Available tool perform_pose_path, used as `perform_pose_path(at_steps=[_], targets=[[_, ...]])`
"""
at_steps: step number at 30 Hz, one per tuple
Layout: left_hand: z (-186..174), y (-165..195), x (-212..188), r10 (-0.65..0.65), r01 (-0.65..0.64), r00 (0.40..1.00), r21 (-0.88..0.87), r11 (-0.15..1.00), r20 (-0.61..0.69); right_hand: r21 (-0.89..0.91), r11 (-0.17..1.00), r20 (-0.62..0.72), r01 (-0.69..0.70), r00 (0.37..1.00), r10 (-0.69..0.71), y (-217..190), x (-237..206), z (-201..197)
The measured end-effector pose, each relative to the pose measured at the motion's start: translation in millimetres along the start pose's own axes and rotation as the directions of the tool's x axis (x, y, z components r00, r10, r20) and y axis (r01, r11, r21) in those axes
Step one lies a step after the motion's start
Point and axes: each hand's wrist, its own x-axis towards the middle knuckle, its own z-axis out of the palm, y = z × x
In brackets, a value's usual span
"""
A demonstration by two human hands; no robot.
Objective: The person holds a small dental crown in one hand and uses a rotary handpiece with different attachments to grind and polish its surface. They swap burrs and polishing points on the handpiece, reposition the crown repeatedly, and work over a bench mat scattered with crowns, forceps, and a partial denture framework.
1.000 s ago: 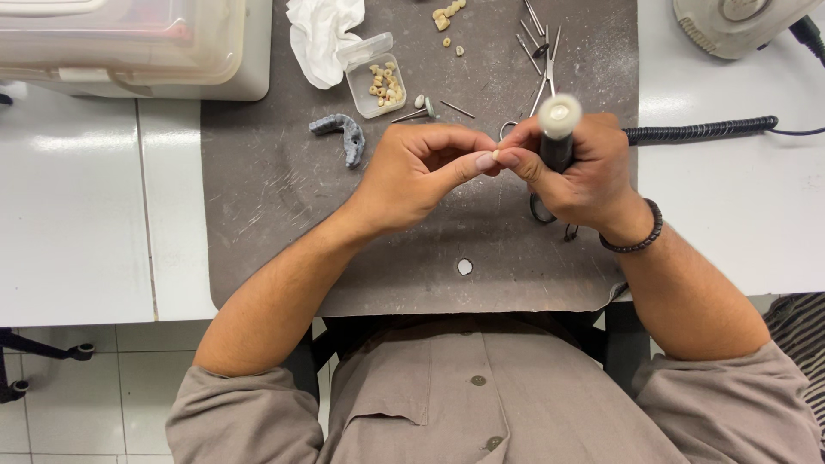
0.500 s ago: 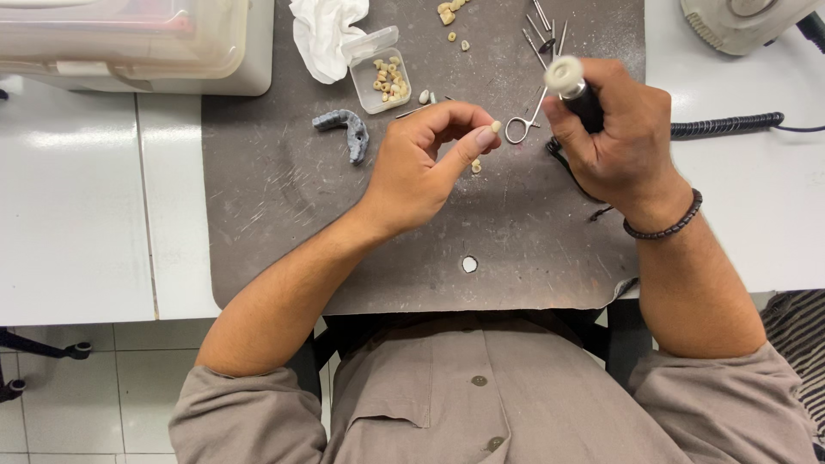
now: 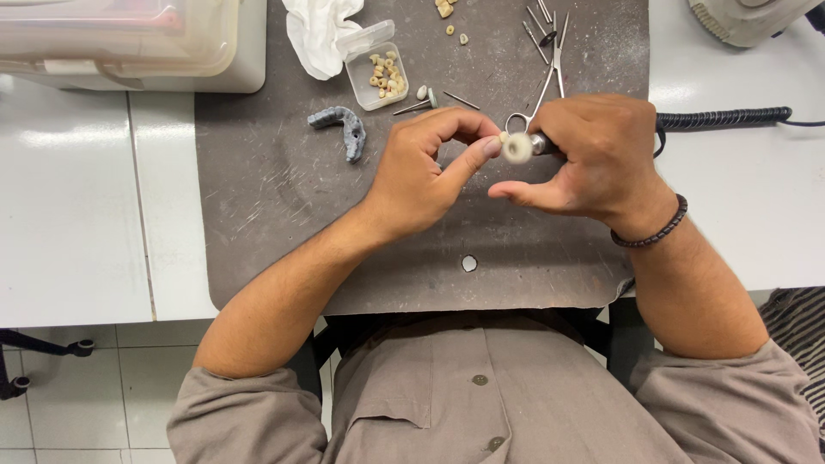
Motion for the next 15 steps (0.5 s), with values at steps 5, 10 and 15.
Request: perform_pose_path(at_steps=[5, 10, 15], targets=[[0.0, 5.5, -0.2, 0.041, -0.042, 0.999, 0.047, 0.998, 0.023, -0.036, 0.998, -0.017, -0.060, 0.998, 0.060, 4.7, 0.1, 1.6], [-0.6, 6.2, 0.9, 0.047, -0.048, 0.999, 0.048, 0.998, 0.018, -0.074, 0.997, -0.030, -0.001, 1.000, -0.001, 1.3, -4.0, 5.1], [-0.6, 4.4, 0.2, 0.037, -0.037, 0.999, 0.016, 0.999, 0.028, -0.062, 0.998, -0.035, 0.005, 0.999, -0.008, 1.9, -6.0, 4.7]])
